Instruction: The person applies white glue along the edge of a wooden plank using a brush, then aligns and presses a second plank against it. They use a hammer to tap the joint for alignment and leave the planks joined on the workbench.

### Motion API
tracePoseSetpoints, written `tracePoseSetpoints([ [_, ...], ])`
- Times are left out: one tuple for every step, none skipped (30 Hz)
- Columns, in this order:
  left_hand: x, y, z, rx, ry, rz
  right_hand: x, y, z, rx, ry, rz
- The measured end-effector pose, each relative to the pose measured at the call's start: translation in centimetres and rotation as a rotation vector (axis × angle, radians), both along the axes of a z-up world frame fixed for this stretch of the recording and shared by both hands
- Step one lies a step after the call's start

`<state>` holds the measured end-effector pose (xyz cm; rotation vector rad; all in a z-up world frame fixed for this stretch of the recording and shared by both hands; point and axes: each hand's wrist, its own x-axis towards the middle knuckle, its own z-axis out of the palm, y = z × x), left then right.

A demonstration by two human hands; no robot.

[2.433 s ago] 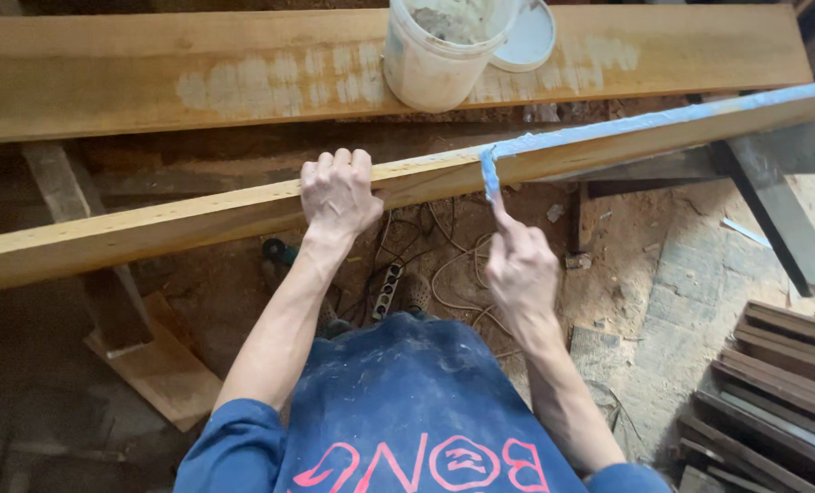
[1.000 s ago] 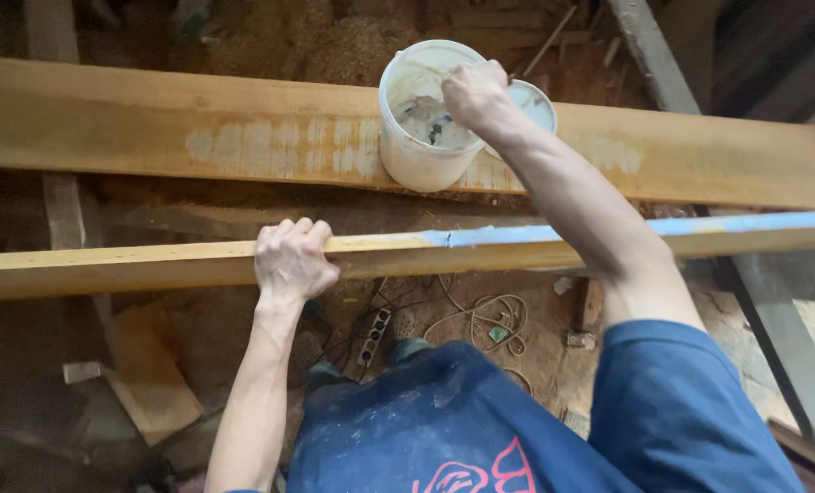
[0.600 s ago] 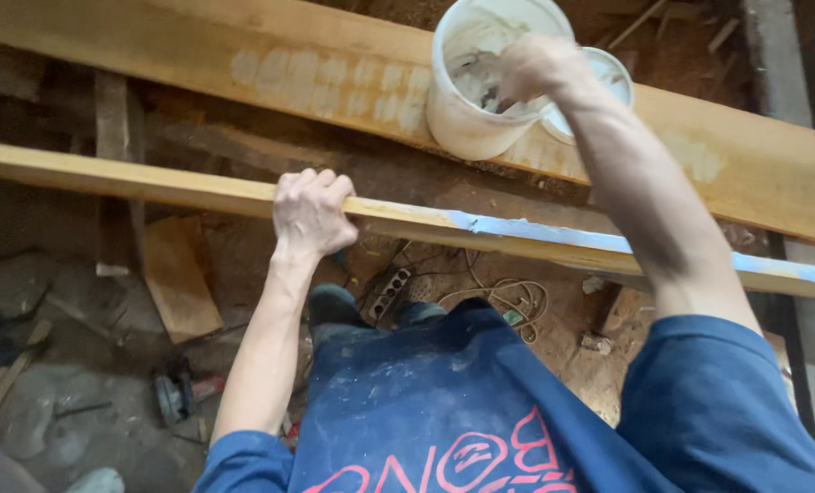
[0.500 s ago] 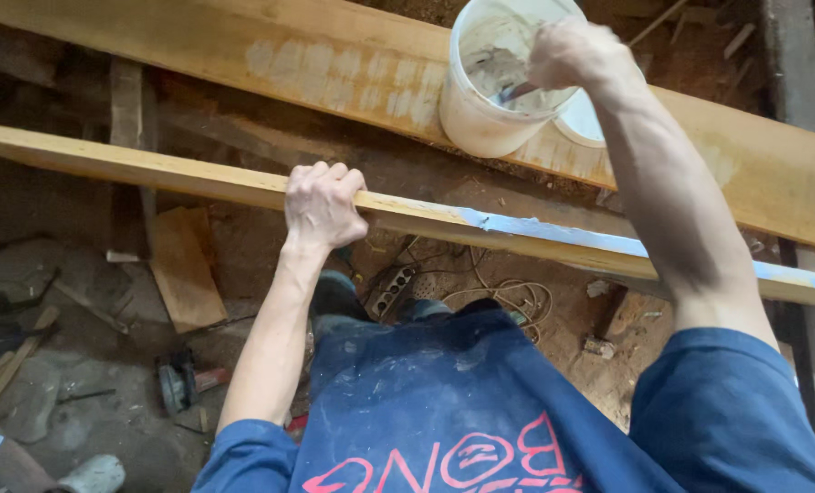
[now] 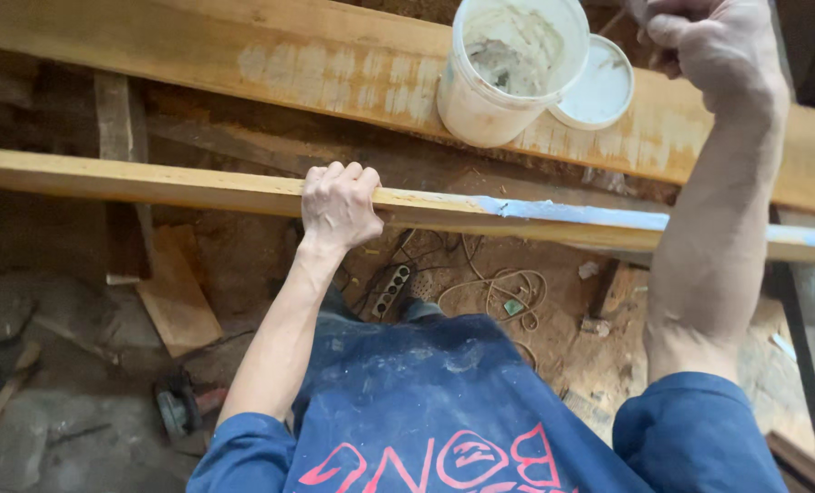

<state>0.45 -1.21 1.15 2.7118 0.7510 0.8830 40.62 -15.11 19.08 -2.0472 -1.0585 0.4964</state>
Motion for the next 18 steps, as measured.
tracePoseSetpoints([
  [0.0, 0.2, -0.1, 0.008, -0.005, -0.016, -0.5, -0.3, -0.3, 0.030, 0.034, -0.024],
  [-0.1, 0.2, -0.2, 0.015, -0.009, -0.033, -1.0, -0.5, -0.7, 0.062, 0.068, -0.047],
  [-0.2, 0.5, -0.2, 0.016, 0.023, -0.043, -1.6, -0.7, -1.2, 0.103, 0.099, -0.078],
  [-0.4, 0.5, -0.2, 0.018, 0.056, -0.054, -2.2, -0.4, -2.0, 0.097, 0.139, -0.115],
  [-0.5, 1.0, -0.1, 0.034, 0.084, -0.070, -2.7, 0.2, -2.8, 0.105, 0.175, -0.158],
  [-0.8, 1.3, 0.0, 0.029, 0.059, -0.087, -3.2, 0.7, -3.5, 0.115, 0.211, -0.200],
  [-1.4, 1.8, 0.1, 0.028, 0.037, -0.106, -3.7, 1.3, -4.4, 0.110, 0.211, -0.252],
  [-2.2, 2.5, 0.2, 0.026, 0.016, -0.125, -4.2, 1.8, -5.2, 0.106, 0.213, -0.304],
  [-3.3, 3.4, 0.2, 0.031, 0.028, -0.122, -4.8, 2.2, -5.9, 0.129, 0.138, -0.314],
  [-4.4, 4.6, 0.2, 0.036, 0.040, -0.119, -5.6, 2.5, -6.8, 0.150, 0.063, -0.325],
  [-5.5, 5.4, 0.0, 0.023, 0.053, -0.106, -6.5, 2.6, -7.8, 0.150, -0.013, -0.328],
  [-6.7, 6.5, -0.3, 0.015, 0.061, -0.123, -7.8, 2.7, -9.1, 0.212, -0.144, -0.344],
  [-7.5, 7.3, -0.4, 0.000, 0.063, -0.127, -8.5, 3.0, -9.5, 0.265, -0.283, -0.344],
  [-8.0, 8.1, -0.5, -0.014, 0.064, -0.131, -9.5, 3.0, -10.0, 0.245, -0.397, -0.447],
  [-8.2, 8.6, -0.7, 0.012, 0.075, -0.127, -10.9, 3.1, -11.0, 0.222, -0.510, -0.543],
  [-8.2, 9.0, -0.9, 0.038, 0.086, -0.122, -12.0, 3.2, -11.5, 0.210, -0.625, -0.578],
  [-8.3, 9.1, -1.2, 0.060, 0.103, -0.115, -13.1, 3.1, -11.9, 0.193, -0.737, -0.607],
  [-8.3, 9.3, -1.4, 0.042, 0.088, -0.126, -14.0, 3.4, -12.2, 0.162, -0.813, -0.622],
])
